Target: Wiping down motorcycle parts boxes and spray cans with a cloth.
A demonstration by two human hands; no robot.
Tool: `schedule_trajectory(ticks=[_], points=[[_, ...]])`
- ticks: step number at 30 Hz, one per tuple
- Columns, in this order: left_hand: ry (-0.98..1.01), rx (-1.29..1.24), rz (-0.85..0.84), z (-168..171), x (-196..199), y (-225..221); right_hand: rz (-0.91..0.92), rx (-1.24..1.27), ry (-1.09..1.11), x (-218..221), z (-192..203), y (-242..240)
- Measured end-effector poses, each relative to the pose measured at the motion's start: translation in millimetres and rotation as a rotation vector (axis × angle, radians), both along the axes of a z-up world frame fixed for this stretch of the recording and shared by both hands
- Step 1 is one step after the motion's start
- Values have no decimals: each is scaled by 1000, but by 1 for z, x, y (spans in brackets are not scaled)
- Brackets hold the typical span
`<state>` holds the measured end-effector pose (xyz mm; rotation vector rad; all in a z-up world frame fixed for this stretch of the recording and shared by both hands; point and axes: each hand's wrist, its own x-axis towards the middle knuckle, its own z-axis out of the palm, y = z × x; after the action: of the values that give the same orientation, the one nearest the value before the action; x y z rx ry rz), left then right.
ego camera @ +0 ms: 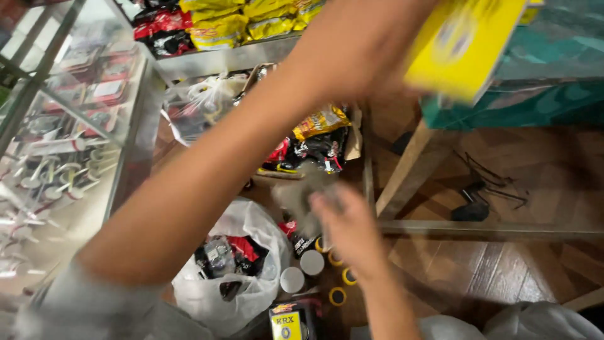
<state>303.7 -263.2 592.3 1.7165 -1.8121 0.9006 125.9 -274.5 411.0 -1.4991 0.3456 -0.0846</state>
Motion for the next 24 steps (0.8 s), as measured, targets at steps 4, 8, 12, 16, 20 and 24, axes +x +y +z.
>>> schedule_trajectory(ticks=[4, 8, 12, 16, 20, 24], points=[[203, 61, 51, -20, -84, 116, -113, 596, -166, -4, 15, -19], [621, 178, 315, -80, -111, 180, -54, 814, -178, -11, 37, -3], [785, 121, 375, -126, -120, 214, 102, 491, -161, -8, 14, 36], [808, -38, 191, -156, -125, 227, 95, 360, -147, 1, -15, 43], [2075, -819, -370, -205, -123, 230, 123, 375, 9, 3, -8, 57], [2335, -965, -765, -210, -125, 226, 191, 82, 39, 10, -21, 70]])
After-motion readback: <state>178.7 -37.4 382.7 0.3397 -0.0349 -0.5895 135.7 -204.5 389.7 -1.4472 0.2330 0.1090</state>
